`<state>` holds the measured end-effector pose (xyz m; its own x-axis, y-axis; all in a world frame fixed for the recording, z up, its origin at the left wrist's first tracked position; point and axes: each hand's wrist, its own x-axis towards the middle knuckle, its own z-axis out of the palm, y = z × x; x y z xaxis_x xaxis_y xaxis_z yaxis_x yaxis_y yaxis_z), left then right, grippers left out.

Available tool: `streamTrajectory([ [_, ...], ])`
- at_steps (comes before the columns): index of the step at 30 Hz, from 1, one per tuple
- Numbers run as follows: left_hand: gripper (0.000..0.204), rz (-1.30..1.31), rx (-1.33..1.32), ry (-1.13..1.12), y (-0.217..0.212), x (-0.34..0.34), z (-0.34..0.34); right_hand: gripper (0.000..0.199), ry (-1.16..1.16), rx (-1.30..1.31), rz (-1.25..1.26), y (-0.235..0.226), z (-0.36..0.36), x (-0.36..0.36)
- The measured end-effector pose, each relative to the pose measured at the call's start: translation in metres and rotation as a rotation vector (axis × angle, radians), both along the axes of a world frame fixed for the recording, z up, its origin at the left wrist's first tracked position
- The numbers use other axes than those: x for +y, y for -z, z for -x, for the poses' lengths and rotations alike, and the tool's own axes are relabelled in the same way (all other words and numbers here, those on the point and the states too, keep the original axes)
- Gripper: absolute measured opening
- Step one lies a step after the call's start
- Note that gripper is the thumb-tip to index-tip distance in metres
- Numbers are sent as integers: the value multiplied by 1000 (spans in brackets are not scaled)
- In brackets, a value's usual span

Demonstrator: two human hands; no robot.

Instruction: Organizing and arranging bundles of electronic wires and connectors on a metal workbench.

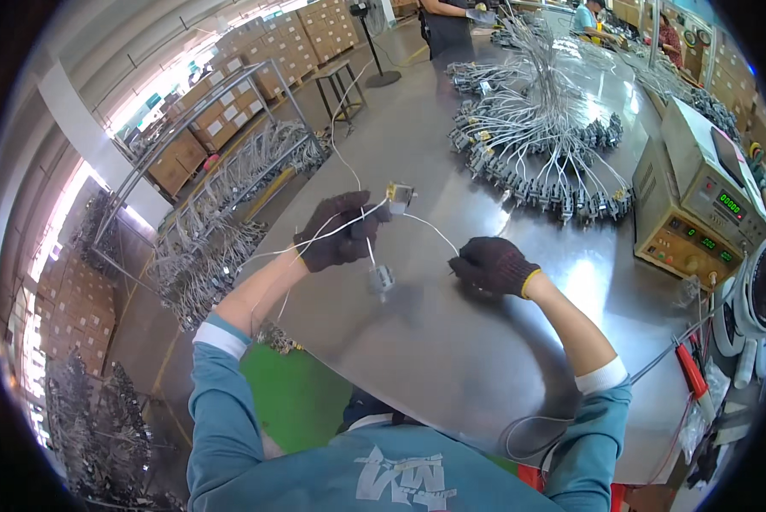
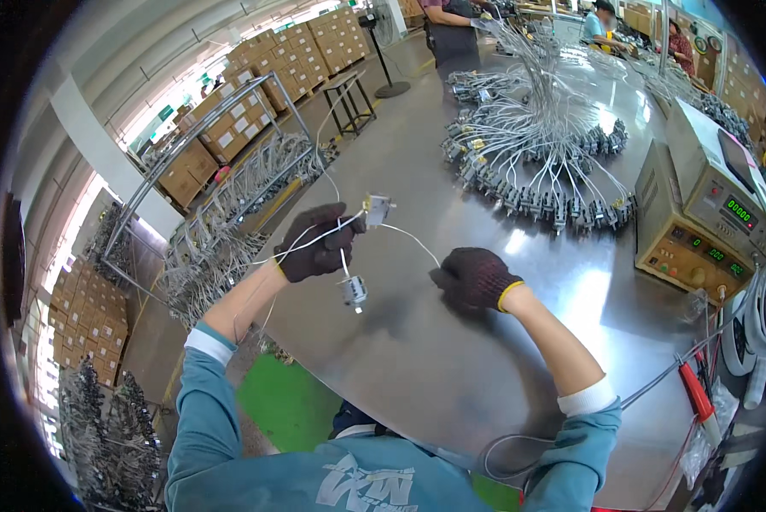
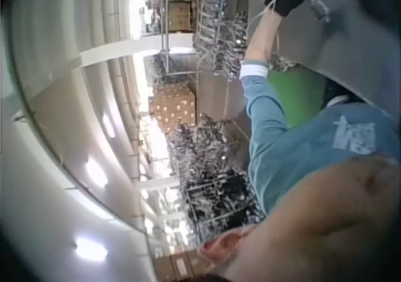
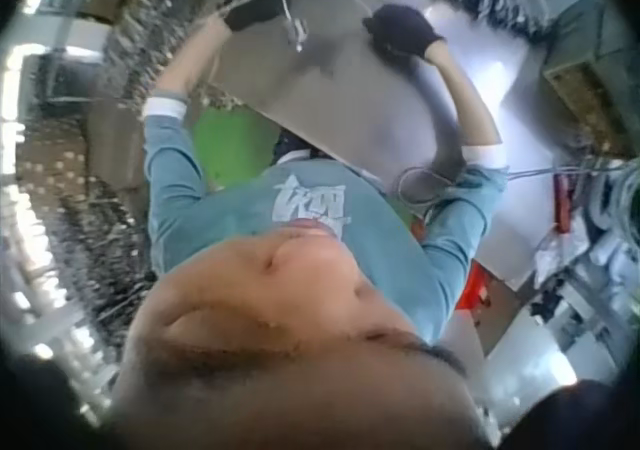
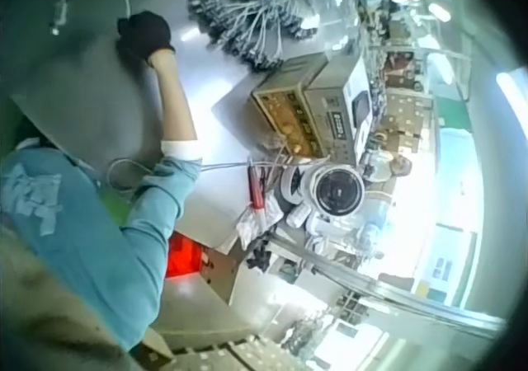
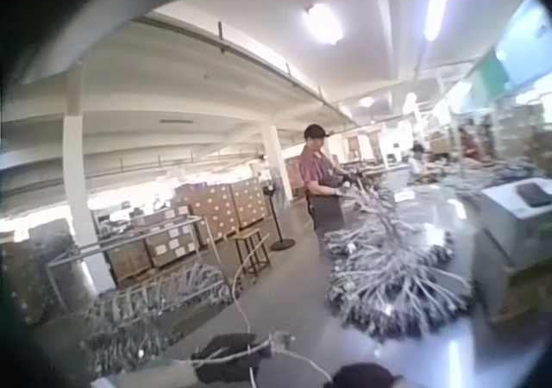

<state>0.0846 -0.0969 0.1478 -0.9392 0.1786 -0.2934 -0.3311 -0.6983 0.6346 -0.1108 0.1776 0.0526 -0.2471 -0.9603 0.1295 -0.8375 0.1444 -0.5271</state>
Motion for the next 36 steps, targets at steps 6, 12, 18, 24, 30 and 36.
streamTrajectory([
  [6,64,-220,-232,66,69,-18,14,40,119,371,-166,-22,-15,38],
  [12,70,-28,-139,-184,86,-11,15,42,81,392,-131,-25,-30,65],
  [18,53,139,71,-46,107,-16,8,32,145,378,-56,-8,-29,73],
  [24,38,1373,305,-286,101,-19,-28,25,103,407,-34,-11,-25,67],
  [30,60,1976,569,57,88,-11,-81,24,91,365,60,-13,-29,57],
  [36,88,2161,640,79,85,42,-73,14,-3,506,179,-8,-31,44],
])
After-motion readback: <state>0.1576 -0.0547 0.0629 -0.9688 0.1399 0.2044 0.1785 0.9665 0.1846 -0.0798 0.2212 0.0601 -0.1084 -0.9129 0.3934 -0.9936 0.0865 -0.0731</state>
